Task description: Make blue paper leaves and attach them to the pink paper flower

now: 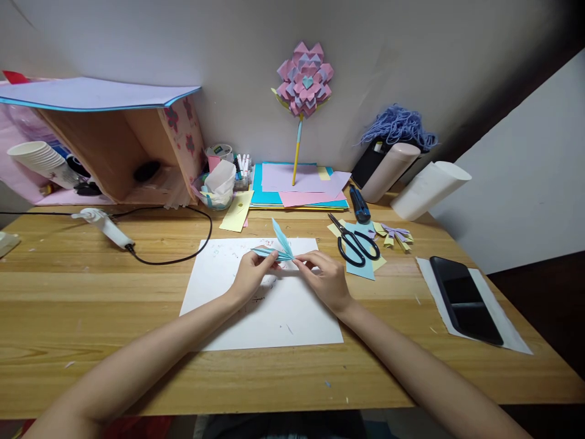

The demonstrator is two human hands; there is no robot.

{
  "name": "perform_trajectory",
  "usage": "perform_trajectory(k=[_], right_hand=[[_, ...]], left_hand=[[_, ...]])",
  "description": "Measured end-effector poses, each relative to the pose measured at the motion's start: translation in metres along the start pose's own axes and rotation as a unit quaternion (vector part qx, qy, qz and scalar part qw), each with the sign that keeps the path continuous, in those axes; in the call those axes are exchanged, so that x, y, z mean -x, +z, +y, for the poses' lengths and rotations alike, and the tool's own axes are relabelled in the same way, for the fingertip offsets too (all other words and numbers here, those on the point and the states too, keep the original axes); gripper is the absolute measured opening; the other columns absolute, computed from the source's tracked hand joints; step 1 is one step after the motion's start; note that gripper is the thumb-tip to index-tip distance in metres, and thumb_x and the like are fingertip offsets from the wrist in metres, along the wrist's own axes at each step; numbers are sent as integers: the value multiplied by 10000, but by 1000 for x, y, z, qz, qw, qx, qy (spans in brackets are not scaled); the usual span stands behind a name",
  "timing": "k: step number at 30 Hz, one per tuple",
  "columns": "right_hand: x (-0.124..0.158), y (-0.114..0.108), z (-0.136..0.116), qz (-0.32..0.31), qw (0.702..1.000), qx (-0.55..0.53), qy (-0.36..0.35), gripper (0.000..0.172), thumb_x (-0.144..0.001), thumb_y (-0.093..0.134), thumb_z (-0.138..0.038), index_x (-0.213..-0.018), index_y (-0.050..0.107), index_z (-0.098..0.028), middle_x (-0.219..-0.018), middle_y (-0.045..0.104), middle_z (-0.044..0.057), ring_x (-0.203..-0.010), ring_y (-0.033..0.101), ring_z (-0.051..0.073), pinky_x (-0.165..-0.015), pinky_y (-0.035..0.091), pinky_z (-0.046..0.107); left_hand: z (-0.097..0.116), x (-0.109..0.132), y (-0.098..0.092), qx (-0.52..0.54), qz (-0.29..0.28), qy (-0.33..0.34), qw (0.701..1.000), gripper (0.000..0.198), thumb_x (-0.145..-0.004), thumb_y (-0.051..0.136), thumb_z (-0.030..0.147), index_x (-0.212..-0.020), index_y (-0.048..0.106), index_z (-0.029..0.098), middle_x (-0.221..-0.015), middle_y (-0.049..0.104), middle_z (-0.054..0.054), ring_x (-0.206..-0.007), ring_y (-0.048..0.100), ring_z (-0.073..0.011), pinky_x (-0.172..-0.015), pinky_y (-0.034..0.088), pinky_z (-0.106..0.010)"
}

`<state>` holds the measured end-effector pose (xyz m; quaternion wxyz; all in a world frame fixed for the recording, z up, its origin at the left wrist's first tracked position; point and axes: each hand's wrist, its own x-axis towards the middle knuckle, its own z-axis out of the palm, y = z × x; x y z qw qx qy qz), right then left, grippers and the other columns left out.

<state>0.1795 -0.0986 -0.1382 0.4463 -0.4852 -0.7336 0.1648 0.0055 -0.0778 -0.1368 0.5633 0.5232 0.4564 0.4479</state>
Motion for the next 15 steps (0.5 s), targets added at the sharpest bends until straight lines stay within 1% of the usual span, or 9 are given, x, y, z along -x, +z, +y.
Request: perform_trajectory(k=[4,7,11,15], right_hand=[[1,1,-1,-1,1000,-10,20,86,-794,574,-226,-776,638,-172,-713,639,39,-596,552,136,-580,453,281],[1,2,-1,6,1000,-14,22,86,-791,576,-232,-756,629,-174,-700,634,36,-588,551,136,-579,455,281],[2,2,0,22,1000,-2,-8,78,-790,576,-215,-739,619,-174,-674,627,34,-590,548,140,-582,446,287],[3,2,0,23,998,9,-50,63,-791,571,-182,-746,616,-180,-668,640,36,-629,563,155,-603,442,300]], left_hand=[[-2,-1,0,-4,15,-19,1000,286,-755,573,406,-734,607,123,-669,648,-44,-680,607,-153,-682,477,-267],[-4,-1,0,7,19,-25,999,307,-742,582,424,-753,612,119,-673,656,-52,-685,619,-168,-688,483,-286],[-6,-2,0,27,15,-30,999,346,-747,562,450,-768,627,110,-694,658,-66,-681,624,-177,-702,490,-311],[-7,-2,-1,31,15,-33,999,359,-760,541,458,-761,626,108,-695,653,-66,-671,623,-174,-700,494,-314]])
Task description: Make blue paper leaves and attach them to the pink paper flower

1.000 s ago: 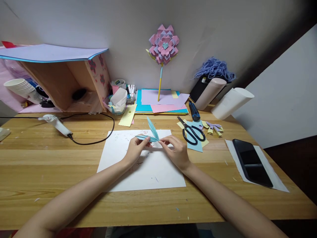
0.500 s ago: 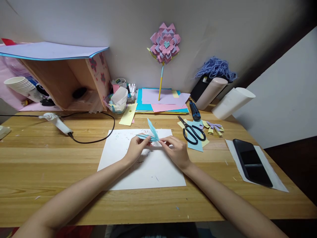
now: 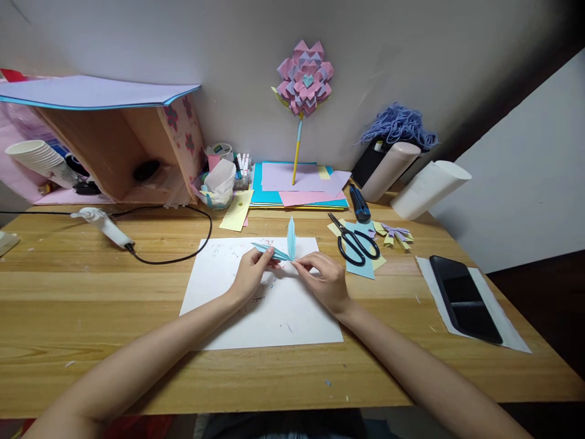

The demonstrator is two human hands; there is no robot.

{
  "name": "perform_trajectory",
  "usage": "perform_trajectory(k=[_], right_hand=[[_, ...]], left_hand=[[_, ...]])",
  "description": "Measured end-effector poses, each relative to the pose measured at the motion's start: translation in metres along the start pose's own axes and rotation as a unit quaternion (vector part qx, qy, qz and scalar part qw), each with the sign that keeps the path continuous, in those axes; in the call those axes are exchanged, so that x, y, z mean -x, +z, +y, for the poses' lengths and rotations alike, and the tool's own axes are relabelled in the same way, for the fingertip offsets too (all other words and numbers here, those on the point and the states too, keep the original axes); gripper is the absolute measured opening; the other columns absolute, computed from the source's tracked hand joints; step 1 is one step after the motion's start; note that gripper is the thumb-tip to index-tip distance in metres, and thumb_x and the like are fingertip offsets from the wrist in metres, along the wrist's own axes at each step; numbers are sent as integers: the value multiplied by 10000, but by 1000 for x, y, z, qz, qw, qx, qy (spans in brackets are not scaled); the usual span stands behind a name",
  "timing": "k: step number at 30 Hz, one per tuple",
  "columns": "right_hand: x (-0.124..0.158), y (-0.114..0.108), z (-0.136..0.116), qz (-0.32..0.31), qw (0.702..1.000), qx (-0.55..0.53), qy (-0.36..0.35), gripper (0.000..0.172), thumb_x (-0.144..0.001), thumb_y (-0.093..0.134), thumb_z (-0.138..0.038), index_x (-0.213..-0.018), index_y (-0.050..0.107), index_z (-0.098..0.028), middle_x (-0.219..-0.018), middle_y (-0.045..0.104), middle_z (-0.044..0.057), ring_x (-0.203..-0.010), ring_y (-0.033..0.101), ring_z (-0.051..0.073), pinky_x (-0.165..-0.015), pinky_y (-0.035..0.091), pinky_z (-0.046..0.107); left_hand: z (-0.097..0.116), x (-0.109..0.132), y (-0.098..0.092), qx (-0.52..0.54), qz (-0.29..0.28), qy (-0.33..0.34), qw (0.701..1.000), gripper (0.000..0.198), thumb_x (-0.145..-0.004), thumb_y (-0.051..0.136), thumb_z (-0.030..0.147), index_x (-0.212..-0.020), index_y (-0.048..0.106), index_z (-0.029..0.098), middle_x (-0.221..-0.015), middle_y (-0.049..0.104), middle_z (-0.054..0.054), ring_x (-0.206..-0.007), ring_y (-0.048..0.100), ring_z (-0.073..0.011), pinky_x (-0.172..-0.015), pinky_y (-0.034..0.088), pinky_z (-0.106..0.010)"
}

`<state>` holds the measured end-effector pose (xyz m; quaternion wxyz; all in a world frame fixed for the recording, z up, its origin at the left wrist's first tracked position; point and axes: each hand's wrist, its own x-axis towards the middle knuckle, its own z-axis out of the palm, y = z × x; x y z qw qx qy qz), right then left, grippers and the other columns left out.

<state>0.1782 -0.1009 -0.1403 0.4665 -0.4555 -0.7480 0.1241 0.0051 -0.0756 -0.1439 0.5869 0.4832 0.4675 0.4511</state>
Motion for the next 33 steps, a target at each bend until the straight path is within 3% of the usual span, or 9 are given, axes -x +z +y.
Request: perform_trajectory(k=[4,10,13,15,20,24,30,33], right_hand=[[0,0,-2,5,1000,7,-27,59,-785,575,-163,-742,611,-181,-660,643,35,-625,564,156,-596,439,300],[2,4,-6,3,999,-3,-36,64,-787,571,-151,-766,625,-178,-661,643,28,-613,552,143,-586,437,290],[3,6,-8,-18,999,-42,23,56,-786,580,-191,-778,634,-180,-693,643,28,-621,557,135,-602,449,287],[1,7,-9,-36,989,-97,103,78,-763,611,-252,-783,631,-180,-739,639,33,-641,566,133,-610,466,280],[-4,6,-5,-84,905,-287,303,298,-695,664,-351,-909,591,-158,-820,635,55,-668,586,141,-571,487,262],[-7,3,-2,-131,862,-364,327,241,-698,667,-314,-868,610,-153,-721,646,26,-686,609,140,-628,478,259],[-8,-1,3,-129,856,-367,340,241,-641,718,-297,-820,615,-172,-755,655,8,-690,611,128,-636,468,252],[-7,0,4,-114,859,-368,337,222,-647,713,-302,-797,613,-172,-724,643,-1,-650,596,115,-619,461,247]], left_hand=[[3,2,1,-21,-6,15,1000,340,-764,538,454,-762,611,122,-692,646,-54,-674,612,-165,-696,482,-298],[6,6,5,-55,-68,8,996,303,-702,619,431,-720,602,129,-670,642,-38,-673,605,-164,-669,465,-282],[4,5,6,-50,-71,15,996,289,-723,600,420,-725,602,131,-692,638,-33,-693,595,-159,-675,460,-277],[4,4,5,-40,-75,17,996,286,-740,582,412,-751,602,127,-715,637,-39,-710,593,-161,-686,463,-285],[8,5,4,-42,-121,14,992,286,-740,591,391,-812,622,117,-746,649,-65,-707,604,-168,-674,476,-295],[10,6,5,-40,-155,6,987,289,-736,601,382,-839,623,113,-746,657,-74,-717,614,-176,-678,488,-306],[6,2,3,1,-93,-24,995,281,-722,612,393,-778,612,118,-705,649,-54,-700,619,-169,-691,496,-325],[6,1,2,32,-116,-32,992,282,-686,659,357,-829,618,118,-761,665,-65,-733,629,-176,-739,485,-342]])
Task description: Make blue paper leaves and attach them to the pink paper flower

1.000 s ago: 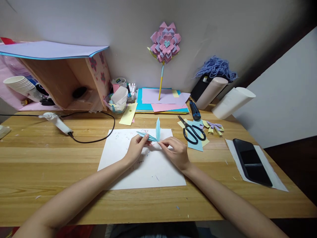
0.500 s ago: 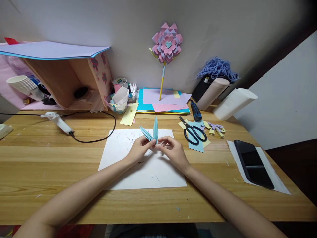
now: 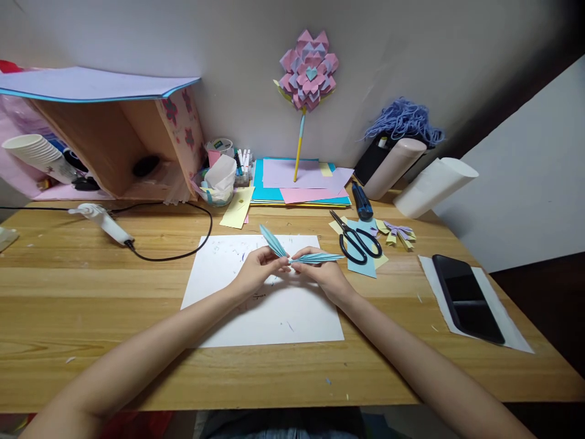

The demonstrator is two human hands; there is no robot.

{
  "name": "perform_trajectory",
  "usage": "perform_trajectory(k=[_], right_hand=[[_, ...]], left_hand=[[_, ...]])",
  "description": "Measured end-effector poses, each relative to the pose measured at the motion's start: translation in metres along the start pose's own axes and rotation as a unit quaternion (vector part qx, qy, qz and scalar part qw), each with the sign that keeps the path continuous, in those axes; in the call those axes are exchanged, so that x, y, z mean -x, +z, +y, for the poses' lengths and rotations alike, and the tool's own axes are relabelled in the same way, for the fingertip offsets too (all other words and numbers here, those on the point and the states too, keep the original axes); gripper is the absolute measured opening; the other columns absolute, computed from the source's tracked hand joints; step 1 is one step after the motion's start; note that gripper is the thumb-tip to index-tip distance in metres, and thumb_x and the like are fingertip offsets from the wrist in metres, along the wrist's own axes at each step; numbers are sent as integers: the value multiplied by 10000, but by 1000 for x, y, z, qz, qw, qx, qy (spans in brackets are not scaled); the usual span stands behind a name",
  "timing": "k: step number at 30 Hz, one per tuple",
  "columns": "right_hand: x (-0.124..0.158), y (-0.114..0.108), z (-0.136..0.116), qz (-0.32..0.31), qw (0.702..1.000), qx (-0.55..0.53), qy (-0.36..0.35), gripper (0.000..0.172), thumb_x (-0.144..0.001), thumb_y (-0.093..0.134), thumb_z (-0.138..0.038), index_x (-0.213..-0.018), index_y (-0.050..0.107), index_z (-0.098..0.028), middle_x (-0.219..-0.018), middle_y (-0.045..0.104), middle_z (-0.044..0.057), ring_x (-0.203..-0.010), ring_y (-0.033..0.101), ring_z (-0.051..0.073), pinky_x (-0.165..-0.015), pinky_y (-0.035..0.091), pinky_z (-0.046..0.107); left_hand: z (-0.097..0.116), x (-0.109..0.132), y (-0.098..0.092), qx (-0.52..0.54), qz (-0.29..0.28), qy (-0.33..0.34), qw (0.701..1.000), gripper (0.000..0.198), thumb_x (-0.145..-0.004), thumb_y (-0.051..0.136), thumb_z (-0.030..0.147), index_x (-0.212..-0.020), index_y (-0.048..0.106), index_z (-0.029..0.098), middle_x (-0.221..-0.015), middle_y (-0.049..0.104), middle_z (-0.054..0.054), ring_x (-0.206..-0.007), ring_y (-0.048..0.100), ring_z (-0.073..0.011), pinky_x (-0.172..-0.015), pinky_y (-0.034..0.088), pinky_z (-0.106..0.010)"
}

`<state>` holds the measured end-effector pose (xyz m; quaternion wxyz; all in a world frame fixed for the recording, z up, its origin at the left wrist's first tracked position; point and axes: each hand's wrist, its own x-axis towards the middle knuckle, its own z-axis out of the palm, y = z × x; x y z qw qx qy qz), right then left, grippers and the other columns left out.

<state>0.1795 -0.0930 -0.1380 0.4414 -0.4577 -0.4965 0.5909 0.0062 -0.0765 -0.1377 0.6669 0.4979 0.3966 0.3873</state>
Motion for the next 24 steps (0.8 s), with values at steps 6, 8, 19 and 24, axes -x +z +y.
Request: perform_trajectory(k=[6,8,19,24], right_hand=[[0,2,5,5,999,-39,0,230,-647,712,-311,-798,606,-173,-657,611,-12,-599,567,114,-606,458,259],[0,2,5,-6,999,-46,0,227,-649,713,-307,-808,612,-180,-655,607,-14,-593,562,113,-605,460,260],[-1,7,8,13,998,-56,-31,192,-678,693,-320,-793,609,-191,-637,588,-25,-597,570,112,-631,485,265],[1,10,6,12,998,-58,-35,197,-676,691,-330,-779,607,-184,-613,585,-22,-590,574,117,-623,486,272]], left_hand=[[-1,2,0,-6,-40,17,999,242,-671,684,283,-831,635,108,-814,674,-91,-799,623,-194,-792,454,-339],[-2,2,0,-1,-41,12,999,238,-693,663,296,-829,638,102,-802,673,-92,-791,620,-191,-789,450,-337],[-2,2,3,-3,-6,25,1000,247,-651,698,304,-826,642,140,-792,677,-47,-774,611,-162,-749,454,-290],[1,4,4,-3,10,30,999,211,-644,700,292,-769,640,133,-757,681,-49,-746,618,-170,-730,462,-289]])
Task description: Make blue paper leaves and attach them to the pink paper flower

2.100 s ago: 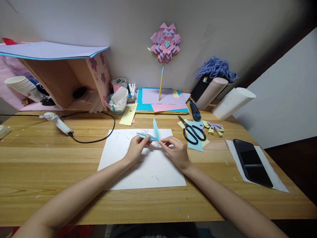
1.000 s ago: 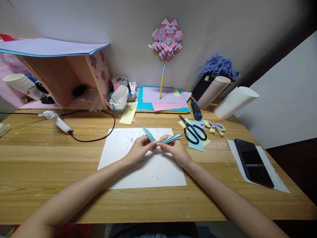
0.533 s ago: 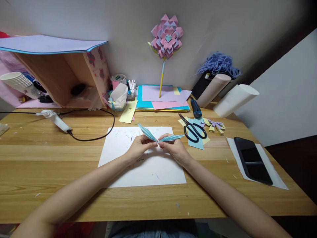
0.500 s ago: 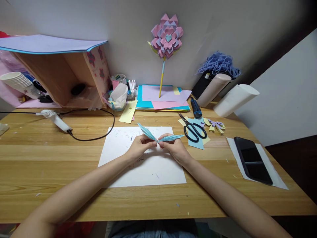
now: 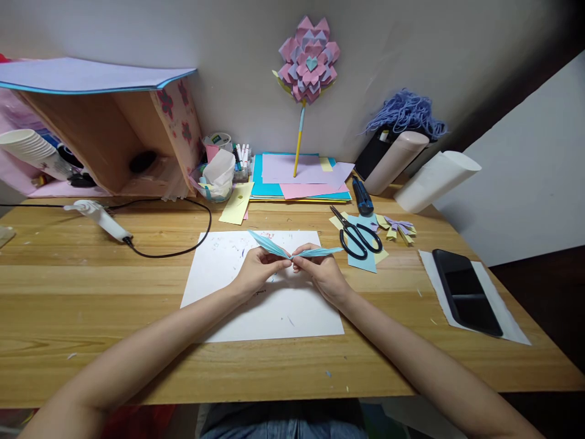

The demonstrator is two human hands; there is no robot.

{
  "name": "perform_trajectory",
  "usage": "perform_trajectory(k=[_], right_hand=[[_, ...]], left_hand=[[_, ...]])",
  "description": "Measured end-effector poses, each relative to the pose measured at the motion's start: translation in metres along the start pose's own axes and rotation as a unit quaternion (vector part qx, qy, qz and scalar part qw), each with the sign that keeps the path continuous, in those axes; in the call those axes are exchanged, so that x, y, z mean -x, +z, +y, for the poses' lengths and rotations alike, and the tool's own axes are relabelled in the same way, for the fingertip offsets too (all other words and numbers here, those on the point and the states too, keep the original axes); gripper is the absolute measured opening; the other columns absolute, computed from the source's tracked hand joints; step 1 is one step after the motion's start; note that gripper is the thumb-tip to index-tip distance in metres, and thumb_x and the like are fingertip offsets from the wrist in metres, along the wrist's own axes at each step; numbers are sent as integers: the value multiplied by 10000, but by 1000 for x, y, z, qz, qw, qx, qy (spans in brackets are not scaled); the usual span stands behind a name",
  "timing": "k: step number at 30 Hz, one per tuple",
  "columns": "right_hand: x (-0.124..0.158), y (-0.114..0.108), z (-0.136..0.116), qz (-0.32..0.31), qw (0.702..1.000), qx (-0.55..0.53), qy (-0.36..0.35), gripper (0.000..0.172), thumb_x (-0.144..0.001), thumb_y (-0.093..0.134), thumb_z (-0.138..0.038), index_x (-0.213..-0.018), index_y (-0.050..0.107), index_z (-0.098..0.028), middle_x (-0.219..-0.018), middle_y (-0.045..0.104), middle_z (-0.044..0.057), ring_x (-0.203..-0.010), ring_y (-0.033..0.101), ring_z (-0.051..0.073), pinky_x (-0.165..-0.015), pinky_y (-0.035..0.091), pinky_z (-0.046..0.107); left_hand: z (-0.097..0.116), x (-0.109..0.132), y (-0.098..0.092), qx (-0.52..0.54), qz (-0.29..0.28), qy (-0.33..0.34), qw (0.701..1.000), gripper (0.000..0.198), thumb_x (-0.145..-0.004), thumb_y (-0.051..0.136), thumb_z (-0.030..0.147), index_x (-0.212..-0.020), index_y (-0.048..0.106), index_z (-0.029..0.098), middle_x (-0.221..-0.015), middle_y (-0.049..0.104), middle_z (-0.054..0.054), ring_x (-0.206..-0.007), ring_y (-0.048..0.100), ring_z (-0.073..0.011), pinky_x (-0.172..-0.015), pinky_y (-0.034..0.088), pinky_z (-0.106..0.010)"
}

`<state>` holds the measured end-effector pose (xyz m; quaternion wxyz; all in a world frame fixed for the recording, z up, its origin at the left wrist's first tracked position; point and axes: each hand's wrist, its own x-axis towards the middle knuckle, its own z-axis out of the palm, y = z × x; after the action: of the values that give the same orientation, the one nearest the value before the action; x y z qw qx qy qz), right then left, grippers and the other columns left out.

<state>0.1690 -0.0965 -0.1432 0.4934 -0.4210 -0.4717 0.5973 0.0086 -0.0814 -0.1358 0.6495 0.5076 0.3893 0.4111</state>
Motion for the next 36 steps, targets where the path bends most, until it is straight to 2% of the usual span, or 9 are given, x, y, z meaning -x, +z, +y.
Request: perform_trajectory(k=[3,6,13,16,20,25,30,36], right_hand=[[1,1,-1,2,1000,6,0,219,-668,691,-353,-769,605,-179,-613,586,-19,-585,575,119,-620,486,278],[1,0,-2,-6,1000,13,0,224,-670,689,-359,-771,606,-178,-609,585,-16,-594,577,123,-630,485,282],[0,-7,-8,-70,995,62,-33,154,-713,654,-329,-751,609,-187,-719,589,-1,-675,565,128,-667,456,279],[0,-11,-13,-106,989,92,-53,127,-722,648,-305,-748,616,-184,-753,584,7,-741,566,139,-714,451,289],[1,-12,-16,-136,981,121,-63,119,-732,635,-302,-766,613,-191,-798,589,16,-791,569,151,-760,455,316],[3,-9,-14,-142,983,101,-56,91,-734,635,-271,-776,609,-194,-801,594,11,-794,577,142,-777,457,315],[3,-8,-12,-141,988,56,-33,99,-688,674,-226,-752,613,-181,-777,599,9,-768,577,137,-754,467,305],[3,-8,-10,-125,991,37,3,144,-624,717,-200,-729,625,-167,-735,607,6,-735,586,140,-719,480,296]], left_hand=[[1,1,1,-5,10,-6,1000,230,-637,701,305,-769,642,126,-758,678,-58,-744,615,-177,-715,463,-288],[2,1,1,-9,-2,0,1000,219,-662,679,318,-765,644,128,-754,675,-60,-745,613,-175,-708,460,-283],[5,1,-4,-25,-74,0,997,171,-719,621,290,-784,663,138,-744,668,-49,-704,590,-140,-697,436,-269],[6,-1,-7,-44,-87,-6,995,161,-701,633,275,-782,674,142,-747,668,-46,-703,584,-138,-696,431,-269],[9,-3,-14,-74,-138,-16,988,165,-678,648,281,-760,676,140,-728,653,-43,-670,568,-140,-640,421,-259],[13,-6,-21,-126,-171,-7,977,179,-665,653,294,-725,651,125,-643,586,-22,-597,507,-117,-573,390,-240],[13,-8,-23,-151,-196,-10,969,183,-658,654,294,-700,638,116,-659,581,-25,-634,525,-129,-592,414,-245],[11,-9,-24,-174,-196,-24,965,243,-599,704,315,-692,659,96,-613,593,-25,-602,538,-128,-531,411,-218]])
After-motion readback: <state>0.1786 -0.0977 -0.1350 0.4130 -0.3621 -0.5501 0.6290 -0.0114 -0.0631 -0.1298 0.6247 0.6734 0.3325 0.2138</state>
